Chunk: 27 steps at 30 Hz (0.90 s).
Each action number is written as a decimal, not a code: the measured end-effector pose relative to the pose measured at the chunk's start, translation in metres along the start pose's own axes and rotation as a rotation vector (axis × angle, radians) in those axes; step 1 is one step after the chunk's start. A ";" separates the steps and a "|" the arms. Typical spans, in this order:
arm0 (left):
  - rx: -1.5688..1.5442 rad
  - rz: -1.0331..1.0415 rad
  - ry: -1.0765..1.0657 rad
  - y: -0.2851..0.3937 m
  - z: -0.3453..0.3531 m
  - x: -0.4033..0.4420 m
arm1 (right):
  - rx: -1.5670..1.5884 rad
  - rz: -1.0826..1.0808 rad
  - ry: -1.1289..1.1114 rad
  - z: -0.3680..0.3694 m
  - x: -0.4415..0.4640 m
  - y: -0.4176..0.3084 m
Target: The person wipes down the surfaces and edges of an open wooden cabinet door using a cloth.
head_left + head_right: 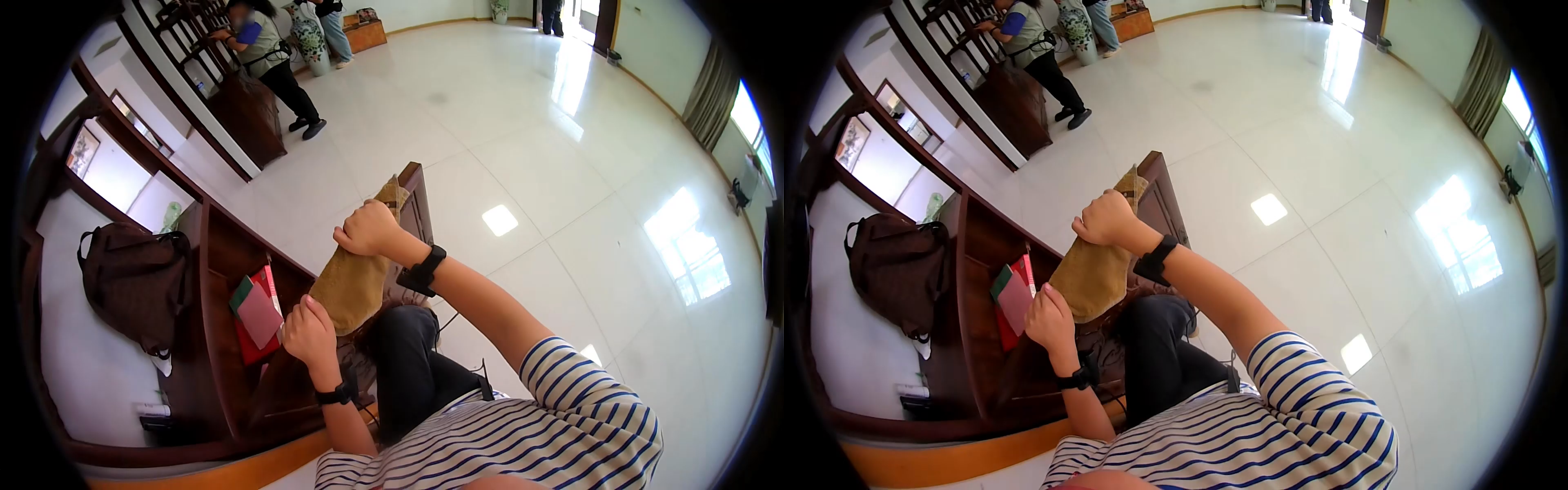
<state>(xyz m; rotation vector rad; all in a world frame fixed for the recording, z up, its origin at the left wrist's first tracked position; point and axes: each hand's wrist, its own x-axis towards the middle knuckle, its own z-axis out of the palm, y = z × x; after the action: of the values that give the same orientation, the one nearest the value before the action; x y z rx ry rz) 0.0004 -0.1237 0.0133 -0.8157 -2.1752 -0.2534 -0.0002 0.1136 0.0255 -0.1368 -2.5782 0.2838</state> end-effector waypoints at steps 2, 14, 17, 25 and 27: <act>0.019 0.011 0.014 0.000 0.001 0.001 | 0.020 0.001 0.063 0.001 -0.001 0.000; 0.059 0.007 0.078 0.004 0.003 0.002 | 0.060 -0.010 0.217 0.000 -0.003 -0.002; 0.060 0.004 0.094 0.005 0.003 0.002 | 0.100 -0.035 0.308 0.001 -0.005 -0.001; 0.058 0.008 0.127 0.007 0.002 0.003 | 0.125 -0.037 0.289 -0.003 -0.008 -0.001; 0.060 0.008 0.118 0.007 0.001 0.002 | 0.110 -0.029 0.250 -0.005 -0.010 -0.002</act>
<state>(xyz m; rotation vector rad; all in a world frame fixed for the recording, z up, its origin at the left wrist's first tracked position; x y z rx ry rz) 0.0037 -0.1169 0.0135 -0.7567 -2.0588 -0.2256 0.0106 0.1110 0.0248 -0.0880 -2.3100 0.3726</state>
